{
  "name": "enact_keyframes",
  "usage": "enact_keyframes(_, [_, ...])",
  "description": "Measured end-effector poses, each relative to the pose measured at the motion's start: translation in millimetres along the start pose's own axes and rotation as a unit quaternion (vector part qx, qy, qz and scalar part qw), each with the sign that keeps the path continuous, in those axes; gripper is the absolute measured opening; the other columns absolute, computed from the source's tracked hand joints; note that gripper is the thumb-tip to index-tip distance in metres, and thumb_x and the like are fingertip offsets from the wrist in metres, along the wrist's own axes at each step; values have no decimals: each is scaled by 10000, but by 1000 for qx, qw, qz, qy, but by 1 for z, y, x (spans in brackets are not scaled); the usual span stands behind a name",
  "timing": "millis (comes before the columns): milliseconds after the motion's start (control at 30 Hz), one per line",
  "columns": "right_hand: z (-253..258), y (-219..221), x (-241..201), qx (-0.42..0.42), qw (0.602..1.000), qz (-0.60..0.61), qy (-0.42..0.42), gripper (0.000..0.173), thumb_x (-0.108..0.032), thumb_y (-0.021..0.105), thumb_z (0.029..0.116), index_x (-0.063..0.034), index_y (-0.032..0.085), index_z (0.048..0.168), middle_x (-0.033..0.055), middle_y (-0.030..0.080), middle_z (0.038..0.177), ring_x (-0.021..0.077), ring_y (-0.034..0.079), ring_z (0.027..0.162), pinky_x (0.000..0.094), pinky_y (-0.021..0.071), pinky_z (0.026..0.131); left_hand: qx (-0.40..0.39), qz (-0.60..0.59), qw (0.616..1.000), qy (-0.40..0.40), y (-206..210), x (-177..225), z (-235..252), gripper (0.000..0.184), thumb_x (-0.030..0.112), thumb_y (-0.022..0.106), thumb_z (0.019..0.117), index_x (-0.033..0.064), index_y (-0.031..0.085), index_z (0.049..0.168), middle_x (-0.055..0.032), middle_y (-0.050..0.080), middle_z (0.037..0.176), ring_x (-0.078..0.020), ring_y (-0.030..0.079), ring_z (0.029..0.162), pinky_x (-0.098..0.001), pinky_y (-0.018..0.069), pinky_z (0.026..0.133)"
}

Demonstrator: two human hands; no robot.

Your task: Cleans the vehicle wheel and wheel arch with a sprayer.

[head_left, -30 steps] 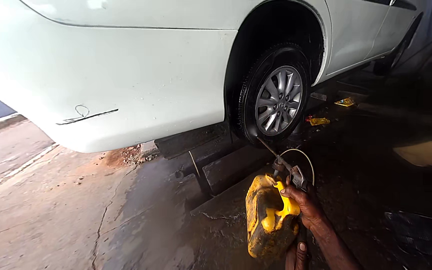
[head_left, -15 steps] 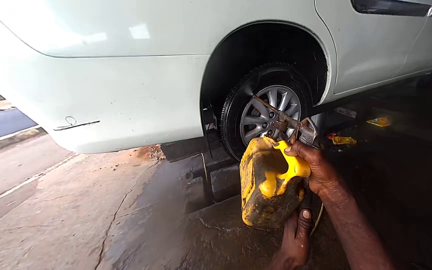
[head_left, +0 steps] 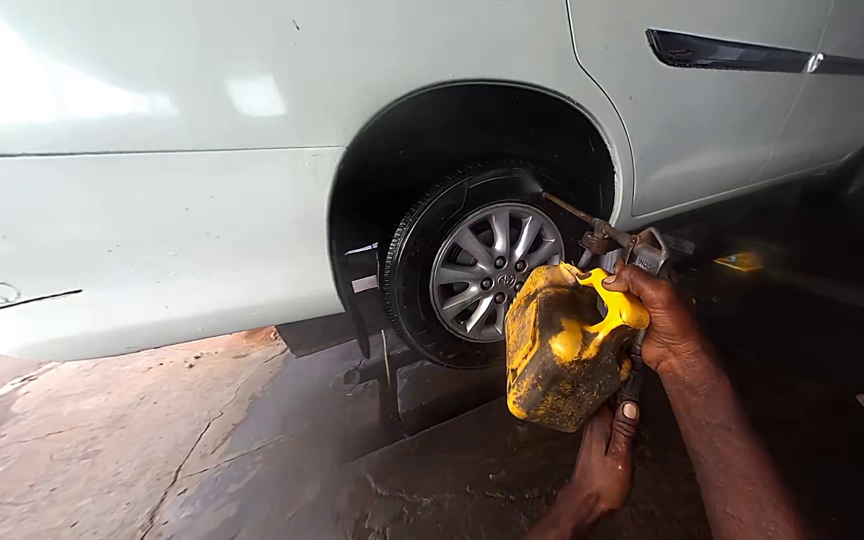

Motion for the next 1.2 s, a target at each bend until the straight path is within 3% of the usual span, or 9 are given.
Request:
enact_keyframes(233, [29, -67, 15, 38, 999, -16, 7, 121, -125, 709, 728, -120, 631, 819, 7, 635, 700, 96, 621, 614, 270, 525, 536, -100, -2, 992, -76, 59, -36, 24, 605, 523, 262, 1070, 30, 595, 1179, 1, 528, 807, -77, 502, 645, -271, 475, 618])
enact_keyframes(433, [30, -141, 58, 52, 996, -45, 50, 158, -108, 725, 718, -108, 630, 844, 12, 637, 714, 99, 620, 616, 271, 525, 538, -231, 121, 947, -186, 115, -73, 1, 597, 416, 410, 1078, 35, 378, 1536, -199, 612, 1325, -255, 614, 1200, -491, 473, 1065])
enact_keyframes(533, [25, -171, 83, 23, 995, -42, 83, 200, -107, 725, 724, -111, 615, 891, 17, 631, 756, 100, 620, 655, 272, 528, 561, -303, 206, 905, -215, 133, -71, -27, 642, 467, 417, 1068, 55, 372, 1558, -204, 669, 1218, -323, 658, 1118, -576, 491, 1001])
enact_keyframes(600, [16, -186, 100, 3, 993, -52, 102, 205, -111, 741, 715, -115, 628, 887, 16, 633, 749, 102, 614, 644, 275, 522, 552, -236, 199, 932, -192, 125, -46, -35, 492, 443, 441, 1070, 71, 650, 1314, -117, 724, 994, -244, 703, 911, -502, 565, 879])
enact_keyframes(667, [7, -198, 115, -12, 990, -75, 119, 195, -140, 755, 712, -127, 647, 874, 9, 632, 733, 106, 604, 627, 293, 509, 538, -16, 203, 973, -111, 100, -13, -35, 446, 469, 489, 1049, 108, 733, 954, 13, 690, 747, -116, 667, 662, -383, 591, 653])
enact_keyframes(733, [-2, -205, 132, -22, 985, -93, 142, 209, -151, 776, 720, -106, 665, 891, 31, 644, 748, 134, 615, 649, 329, 512, 557, 156, 309, 937, -38, 82, 10, -40, 419, 528, 546, 994, 158, 743, 1010, 52, 711, 883, -83, 673, 820, -363, 585, 753])
enact_keyframes(800, [-16, -206, 146, -33, 979, -111, 167, 229, -145, 786, 736, -83, 658, 916, 55, 651, 769, 159, 624, 674, 358, 518, 582, 158, 421, 889, -83, 88, -3, -41, 619, 621, 541, 940, 133, 658, 1302, -61, 654, 1248, -233, 592, 1194, -517, 455, 1043])
enact_keyframes(867, [-32, -200, 155, -47, 977, -113, 173, 191, -120, 783, 760, -86, 682, 919, 49, 645, 762, 152, 604, 664, 345, 502, 577, 135, 480, 855, -142, 96, -29, -41, 688, 650, 555, 911, 154, 611, 1386, -98, 572, 1414, -302, 498, 1350, -594, 343, 1139])
enact_keyframes(1200, [-85, -131, 157, -128, 979, -67, 143, 160, -129, 786, 720, -93, 652, 799, 39, 605, 683, 158, 580, 614, 325, 494, 554, 347, 494, 794, -76, 57, 2, -92, 319, 454, 642, 825, 199, 773, 966, 44, 737, 1044, -219, 624, 1171, -597, 341, 1070])
Point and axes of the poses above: each hand's wrist, its own z-axis towards the middle knuckle, its own y-axis out of the palm, x = y × z, the point moved 10 cm from there along z, towards the middle knuckle
